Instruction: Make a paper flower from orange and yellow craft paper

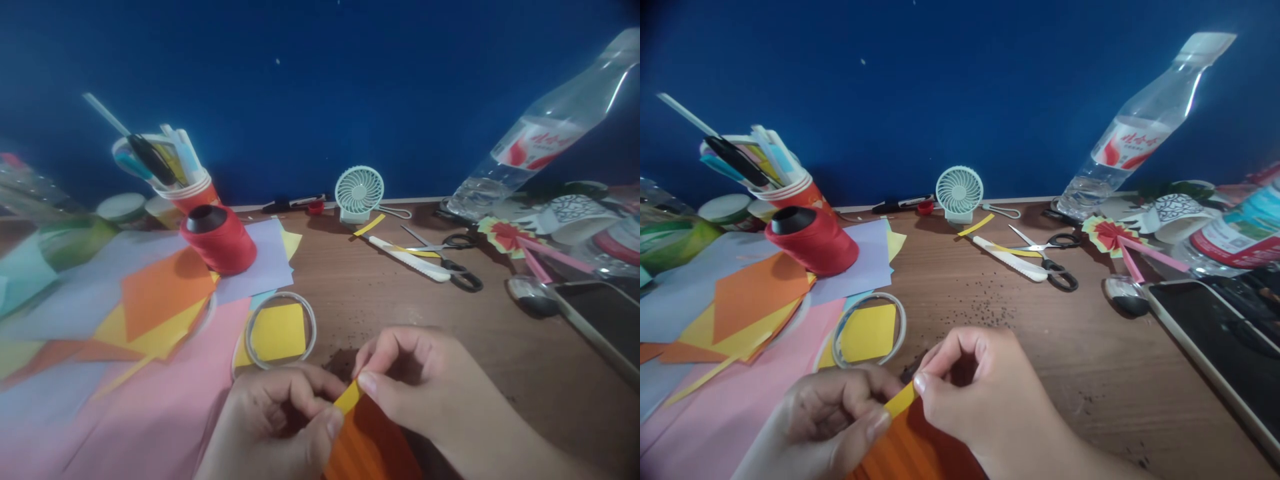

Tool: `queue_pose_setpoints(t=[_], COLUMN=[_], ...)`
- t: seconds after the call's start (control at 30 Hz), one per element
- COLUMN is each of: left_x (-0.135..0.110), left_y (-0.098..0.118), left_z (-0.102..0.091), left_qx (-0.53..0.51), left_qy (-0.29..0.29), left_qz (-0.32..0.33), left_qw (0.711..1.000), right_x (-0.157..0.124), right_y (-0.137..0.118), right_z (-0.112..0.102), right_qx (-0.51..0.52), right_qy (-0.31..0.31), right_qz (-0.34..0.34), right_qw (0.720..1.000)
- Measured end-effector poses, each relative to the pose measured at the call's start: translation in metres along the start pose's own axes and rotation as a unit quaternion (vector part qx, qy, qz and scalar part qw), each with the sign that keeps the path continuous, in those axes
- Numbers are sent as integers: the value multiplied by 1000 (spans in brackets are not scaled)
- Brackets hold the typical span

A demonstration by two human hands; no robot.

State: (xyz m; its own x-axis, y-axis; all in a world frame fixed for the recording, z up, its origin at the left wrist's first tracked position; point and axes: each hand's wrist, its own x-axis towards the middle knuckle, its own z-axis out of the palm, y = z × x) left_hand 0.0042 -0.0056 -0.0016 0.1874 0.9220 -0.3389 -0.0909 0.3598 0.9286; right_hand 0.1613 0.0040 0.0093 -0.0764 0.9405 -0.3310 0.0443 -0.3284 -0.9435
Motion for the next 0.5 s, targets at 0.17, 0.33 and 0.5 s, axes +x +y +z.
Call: queue_pose_setpoints(t=[0.17, 0.33, 0.5], left_x=[0, 0, 0], left_y=[1, -1, -2], left_z=[0, -1, -1], left_qx=[8, 14, 10], left_qy=[-3, -7, -11], left_qz=[9, 18, 28], left_qw=[1000, 1000, 999], right_x=[0, 1, -1], right_y=[1, 0, -5], right_z=[0, 0, 3], right_qx=[7, 7, 17], right_qy=[-4, -5, 11], right_qz=[0, 23, 41], right_qw=[1000, 1000, 999])
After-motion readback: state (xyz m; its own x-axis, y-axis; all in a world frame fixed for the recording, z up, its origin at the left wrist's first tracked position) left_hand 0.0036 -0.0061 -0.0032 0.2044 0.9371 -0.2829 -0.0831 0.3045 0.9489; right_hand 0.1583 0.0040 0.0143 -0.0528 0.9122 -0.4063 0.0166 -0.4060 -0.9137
